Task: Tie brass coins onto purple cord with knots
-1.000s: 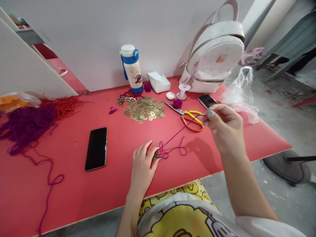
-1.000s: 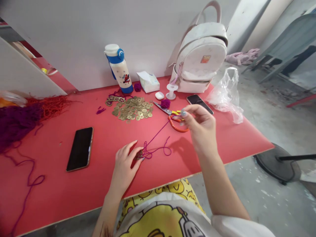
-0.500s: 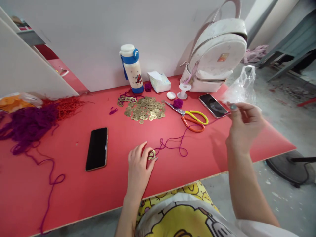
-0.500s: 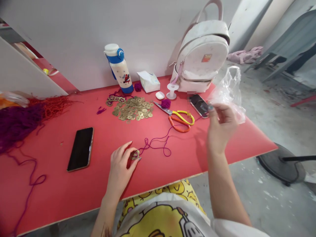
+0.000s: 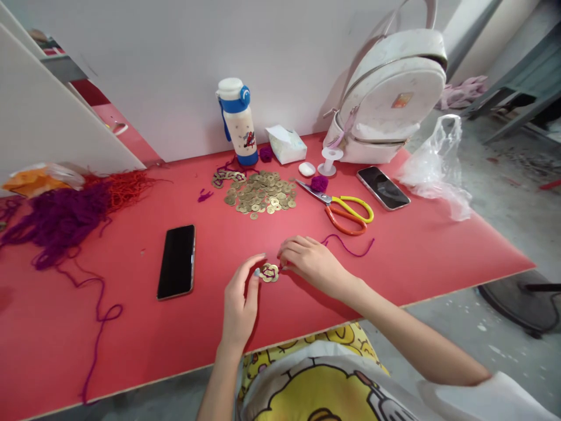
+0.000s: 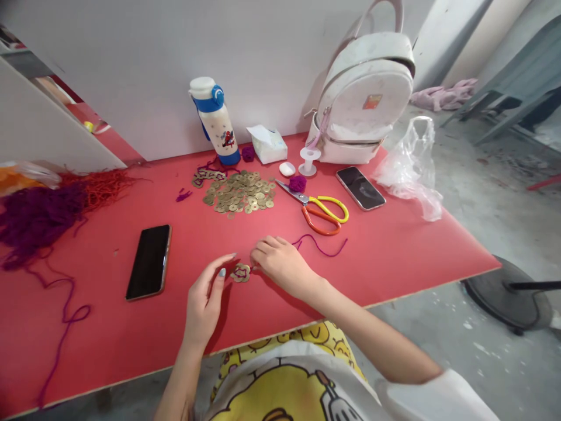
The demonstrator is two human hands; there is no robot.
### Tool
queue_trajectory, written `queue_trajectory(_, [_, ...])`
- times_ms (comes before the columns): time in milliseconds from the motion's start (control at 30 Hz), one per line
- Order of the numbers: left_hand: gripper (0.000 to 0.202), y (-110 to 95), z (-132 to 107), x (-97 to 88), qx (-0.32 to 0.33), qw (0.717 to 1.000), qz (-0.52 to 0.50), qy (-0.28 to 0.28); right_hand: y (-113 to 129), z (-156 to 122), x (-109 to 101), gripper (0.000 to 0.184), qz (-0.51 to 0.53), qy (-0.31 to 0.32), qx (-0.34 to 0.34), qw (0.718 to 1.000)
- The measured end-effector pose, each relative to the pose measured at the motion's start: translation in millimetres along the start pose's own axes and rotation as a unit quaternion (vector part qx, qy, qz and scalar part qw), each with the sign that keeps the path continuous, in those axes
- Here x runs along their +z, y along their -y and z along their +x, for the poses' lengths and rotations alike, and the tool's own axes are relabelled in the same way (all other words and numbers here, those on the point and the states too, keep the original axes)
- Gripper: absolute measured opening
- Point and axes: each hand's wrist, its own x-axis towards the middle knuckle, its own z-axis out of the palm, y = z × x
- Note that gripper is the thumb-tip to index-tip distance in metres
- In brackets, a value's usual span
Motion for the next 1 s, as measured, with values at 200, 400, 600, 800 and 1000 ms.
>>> queue_trajectory(200, [0.046,-11.3,27.2,7.1,-0.079,0.967,-0.208,0.122,4.3,14.4,-32.5,0.006,0.129,0.061,0.067,0.988])
queue_trajectory(400, [0.039,-20.3,65.4,16.7,-0.165,0.937,-0.25,0.179,-16.6,30.1,-53.5,0.007,0.152,0.008,0.015,0.988])
queue_trajectory(600, [0.037,-14.8,90.7,17.0,-0.141,0.922,-0.266,0.242,-49.7,33.4,-49.6,0.009,0.218,-0.041,-0.031,0.975])
queue_trajectory(800, [0.04,-2.9,95.2,21.9,-0.133,0.918,-0.314,0.204,-67.1,33.8,-24.6,0.003,0.377,-0.039,-0.005,0.926])
queue_trajectory(1000, [0.042,-1.4,91.2,19.4,-0.154,0.919,-0.328,0.155,-67.3,33.5,-11.0,0.027,0.573,0.046,0.029,0.818])
